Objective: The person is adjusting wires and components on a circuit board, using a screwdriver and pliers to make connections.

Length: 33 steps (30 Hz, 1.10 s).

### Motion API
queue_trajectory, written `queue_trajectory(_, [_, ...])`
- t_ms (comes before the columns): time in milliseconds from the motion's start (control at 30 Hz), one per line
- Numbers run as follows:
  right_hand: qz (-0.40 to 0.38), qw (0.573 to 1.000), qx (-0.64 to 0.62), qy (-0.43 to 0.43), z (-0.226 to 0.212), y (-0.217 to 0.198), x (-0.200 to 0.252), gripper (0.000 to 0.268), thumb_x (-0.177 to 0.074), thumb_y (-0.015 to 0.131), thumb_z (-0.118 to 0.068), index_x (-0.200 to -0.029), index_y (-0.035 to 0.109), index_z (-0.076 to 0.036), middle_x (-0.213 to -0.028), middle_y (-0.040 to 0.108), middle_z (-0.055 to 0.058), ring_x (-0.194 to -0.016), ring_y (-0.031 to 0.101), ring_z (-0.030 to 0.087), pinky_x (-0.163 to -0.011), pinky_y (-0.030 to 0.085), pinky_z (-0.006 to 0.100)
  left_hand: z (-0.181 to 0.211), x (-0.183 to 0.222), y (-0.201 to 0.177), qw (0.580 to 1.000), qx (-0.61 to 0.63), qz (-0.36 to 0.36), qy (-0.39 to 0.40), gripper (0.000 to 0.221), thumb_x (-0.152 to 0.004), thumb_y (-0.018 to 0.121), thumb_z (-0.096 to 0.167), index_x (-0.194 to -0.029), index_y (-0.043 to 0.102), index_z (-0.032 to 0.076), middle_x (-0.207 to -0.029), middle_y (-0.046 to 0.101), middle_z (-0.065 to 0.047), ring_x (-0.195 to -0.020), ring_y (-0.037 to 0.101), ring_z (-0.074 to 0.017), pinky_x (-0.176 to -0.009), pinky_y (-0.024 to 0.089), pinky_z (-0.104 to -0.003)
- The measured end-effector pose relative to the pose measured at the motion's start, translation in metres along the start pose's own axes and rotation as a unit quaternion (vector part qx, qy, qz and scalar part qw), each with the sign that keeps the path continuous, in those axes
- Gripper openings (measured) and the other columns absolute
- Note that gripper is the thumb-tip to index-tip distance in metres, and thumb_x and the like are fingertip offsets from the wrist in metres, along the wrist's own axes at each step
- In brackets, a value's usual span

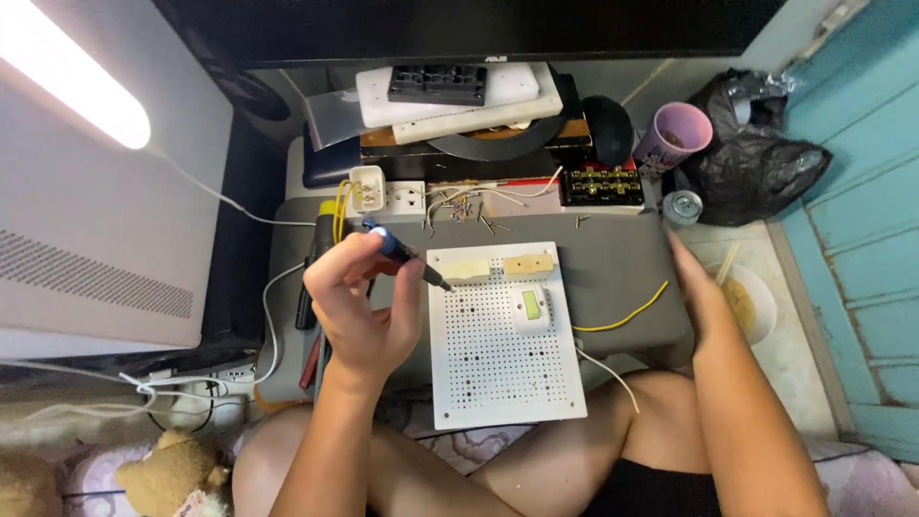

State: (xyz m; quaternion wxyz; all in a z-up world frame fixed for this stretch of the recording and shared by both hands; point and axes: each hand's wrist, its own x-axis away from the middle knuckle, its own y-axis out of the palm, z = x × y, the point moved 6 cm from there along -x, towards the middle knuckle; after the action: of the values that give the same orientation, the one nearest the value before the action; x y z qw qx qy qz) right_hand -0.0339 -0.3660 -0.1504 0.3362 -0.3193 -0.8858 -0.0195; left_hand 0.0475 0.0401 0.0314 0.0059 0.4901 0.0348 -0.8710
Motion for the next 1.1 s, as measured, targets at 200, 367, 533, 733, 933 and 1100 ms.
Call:
queue_trajectory(200, [0.025,0.999,0.026,0.006,-0.008,0.003,-0.008,0.076,-0.091,0.042,-0.066,-0.145,0.041,-0.013,-0.146,0.043,0.014,-0.13,0.045,0.036,-0.1,0.04,0.06,0.001,-0.001,0.001,1.0,-0.019,-0.003,0.0,0.037,-0.088,0.065,-0.001,-0.117,0.043,-0.01,-0.095,0.058,-0.016,-0.068,0.069,-0.024,-0.059,0.061,-0.031])
queue_trajectory(367, [0.034,0.998,0.057,0.012,-0.012,0.012,-0.014,0.081,-0.087,0.042,-0.073,-0.145,0.043,-0.016,-0.145,0.043,0.013,-0.128,0.047,0.036,-0.096,0.042,0.062,-0.004,0.003,0.001,1.0,-0.025,-0.006,-0.001,0.037,-0.087,0.066,-0.001,-0.116,0.043,-0.009,-0.093,0.059,-0.016,-0.066,0.069,-0.0238,-0.058,0.062,-0.032])
queue_trajectory(533, [0.055,0.995,0.085,0.019,-0.012,0.008,-0.01,0.086,-0.083,0.042,-0.079,-0.144,0.044,-0.019,-0.145,0.044,0.011,-0.126,0.048,0.037,-0.093,0.044,0.064,-0.003,0.002,0.004,1.0,-0.025,-0.001,-0.003,0.037,-0.087,0.067,-0.001,-0.117,0.044,-0.006,-0.093,0.059,-0.015,-0.066,0.069,-0.023,-0.059,0.062,-0.032])
queue_trajectory(733, [0.066,0.99,0.123,0.015,-0.023,0.002,0.002,0.091,-0.078,0.043,-0.086,-0.144,0.046,-0.022,-0.144,0.045,0.01,-0.124,0.05,0.037,-0.09,0.046,0.066,0.0,0.003,0.007,0.999,-0.003,-0.038,-0.026,0.037,-0.088,0.065,-0.003,-0.118,0.044,-0.008,-0.087,0.064,-0.016,-0.063,0.069,-0.026,-0.058,0.061,-0.034])
queue_trajectory(933, [0.156,0.943,0.123,-0.265,-0.04,-0.041,0.054,0.037,-0.101,0.05,-0.027,-0.134,0.054,-0.009,-0.118,0.059,0.005,-0.093,0.06,0.016,-0.079,0.05,0.028,0.01,0.016,0.034,0.992,0.065,-0.102,-0.04,0.039,-0.094,0.062,-0.008,-0.125,0.039,-0.004,-0.11,0.054,-0.022,-0.087,0.069,-0.0246,-0.077,0.065,-0.026])
queue_trajectory(1100, [-0.045,0.812,0.279,-0.51,-0.078,0.059,0.184,0.044,-0.073,0.077,-0.005,-0.115,0.066,-0.01,-0.117,0.063,0.005,-0.11,0.059,0.018,-0.088,0.047,0.03,0.012,0.03,0.076,0.972,0.108,-0.189,-0.094,0.034,-0.101,0.055,0.004,-0.13,0.039,0.005,-0.094,0.058,-0.014,-0.079,0.062,-0.0219,-0.076,0.057,-0.032])
